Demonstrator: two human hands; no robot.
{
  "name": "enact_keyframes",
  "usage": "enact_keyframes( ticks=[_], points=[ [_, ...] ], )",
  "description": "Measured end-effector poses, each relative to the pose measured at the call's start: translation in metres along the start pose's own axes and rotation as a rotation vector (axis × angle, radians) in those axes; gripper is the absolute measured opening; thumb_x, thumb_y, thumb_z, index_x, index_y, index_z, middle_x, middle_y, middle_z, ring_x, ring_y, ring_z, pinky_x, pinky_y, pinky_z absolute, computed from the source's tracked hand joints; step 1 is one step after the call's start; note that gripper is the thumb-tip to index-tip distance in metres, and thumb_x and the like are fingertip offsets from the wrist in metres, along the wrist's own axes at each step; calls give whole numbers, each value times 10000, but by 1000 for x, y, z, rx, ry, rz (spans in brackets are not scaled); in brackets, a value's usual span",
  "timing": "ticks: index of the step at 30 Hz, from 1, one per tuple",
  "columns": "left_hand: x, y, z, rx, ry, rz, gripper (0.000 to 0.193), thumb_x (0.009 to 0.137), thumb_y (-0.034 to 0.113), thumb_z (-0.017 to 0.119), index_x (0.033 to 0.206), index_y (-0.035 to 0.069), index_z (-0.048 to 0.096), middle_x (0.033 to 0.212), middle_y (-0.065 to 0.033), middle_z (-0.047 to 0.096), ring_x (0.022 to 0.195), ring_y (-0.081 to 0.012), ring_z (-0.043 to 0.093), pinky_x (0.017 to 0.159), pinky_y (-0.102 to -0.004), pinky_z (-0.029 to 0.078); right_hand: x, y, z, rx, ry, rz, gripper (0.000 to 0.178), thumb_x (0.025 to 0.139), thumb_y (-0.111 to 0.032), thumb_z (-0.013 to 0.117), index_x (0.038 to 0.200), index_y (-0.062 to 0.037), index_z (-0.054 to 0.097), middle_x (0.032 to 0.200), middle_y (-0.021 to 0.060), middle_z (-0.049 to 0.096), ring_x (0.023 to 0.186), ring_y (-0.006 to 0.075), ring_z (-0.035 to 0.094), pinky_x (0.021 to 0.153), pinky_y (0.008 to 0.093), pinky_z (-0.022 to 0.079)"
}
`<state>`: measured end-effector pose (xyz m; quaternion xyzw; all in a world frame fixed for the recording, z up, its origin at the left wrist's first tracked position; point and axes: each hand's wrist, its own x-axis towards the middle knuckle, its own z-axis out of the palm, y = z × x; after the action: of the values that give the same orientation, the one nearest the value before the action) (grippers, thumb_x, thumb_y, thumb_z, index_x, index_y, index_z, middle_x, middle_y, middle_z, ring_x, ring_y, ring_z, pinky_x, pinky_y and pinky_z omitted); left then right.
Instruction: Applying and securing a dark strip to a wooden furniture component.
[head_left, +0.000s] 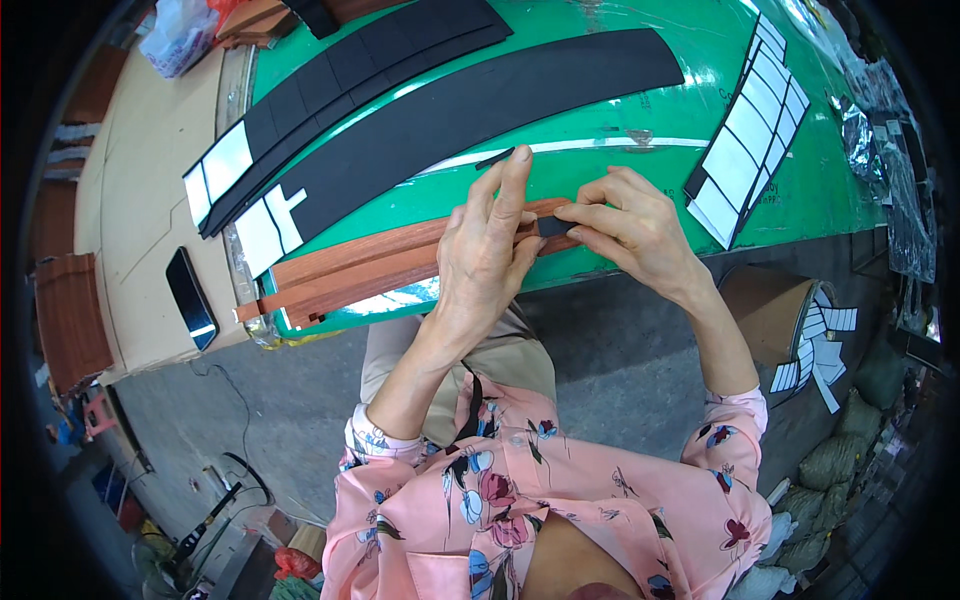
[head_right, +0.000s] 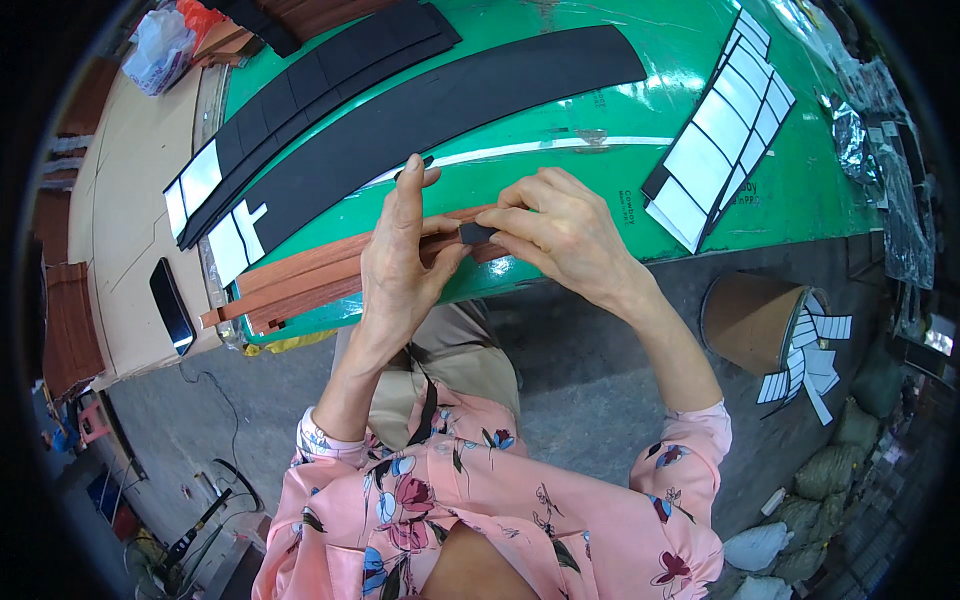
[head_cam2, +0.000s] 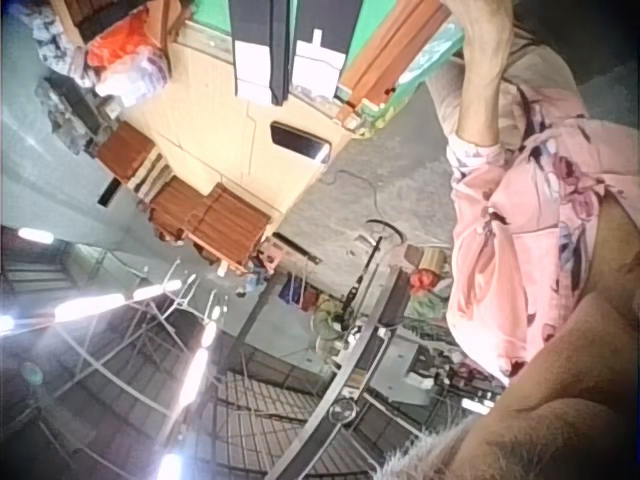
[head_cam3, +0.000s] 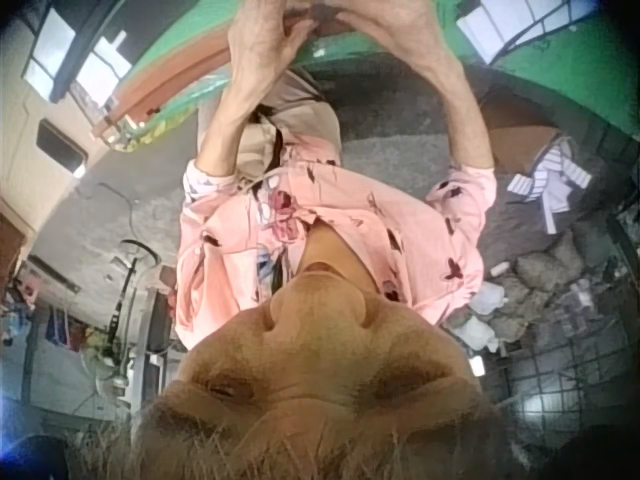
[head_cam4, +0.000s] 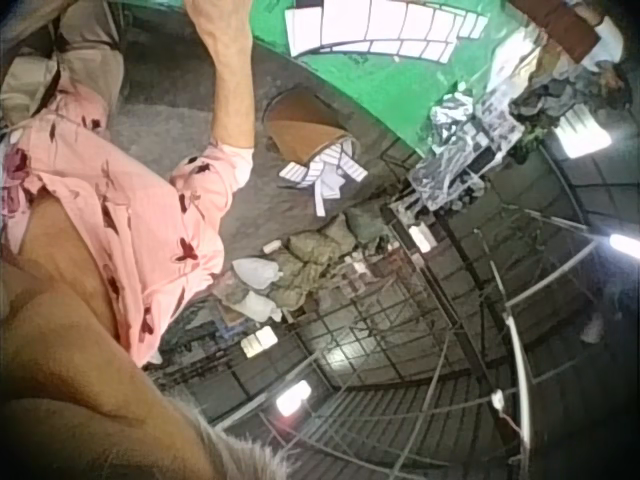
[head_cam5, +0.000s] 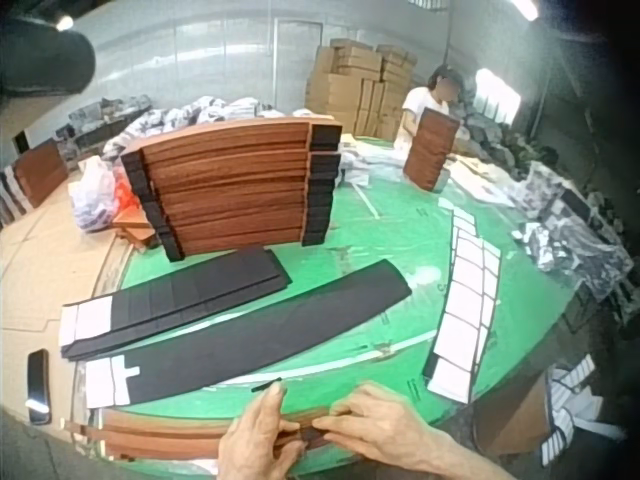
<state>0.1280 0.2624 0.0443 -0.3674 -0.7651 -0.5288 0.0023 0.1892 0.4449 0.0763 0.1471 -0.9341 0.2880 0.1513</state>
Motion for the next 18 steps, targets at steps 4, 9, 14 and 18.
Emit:
enact_keyframes(
  ticks=[4,9,14,18],
  points=[
    [1,1,0,-10,-7,-3,878,638,-112,652,1408,139,312,1241,-162,476,755,-189,626,679,-335,488,0,0,0,-7,-7,9,234,675,-107,717,905,-78,681,826,36,587,758,214,552,638,325,475],
    [1,2,-1,2,-14,-12,885,639,-109,657,1411,143,305,1244,-159,474,756,-185,626,692,-336,478,1,1,1,-6,-7,14,227,675,-104,716,899,-81,683,823,33,588,758,213,552,639,323,475],
    [0,2,-2,9,-23,-8,898,636,-99,669,1415,144,295,1249,-154,471,760,-183,626,700,-336,471,0,1,1,-7,-5,2,229,674,-102,714,900,-81,683,822,32,589,757,212,553,638,323,475],
    [0,5,-3,38,-54,-8,917,650,-101,682,1425,126,248,1262,-144,474,795,-177,636,673,-299,509,-4,1,2,-21,-22,31,234,670,-107,715,900,-87,684,830,30,590,764,211,552,649,322,475]
  ],
)
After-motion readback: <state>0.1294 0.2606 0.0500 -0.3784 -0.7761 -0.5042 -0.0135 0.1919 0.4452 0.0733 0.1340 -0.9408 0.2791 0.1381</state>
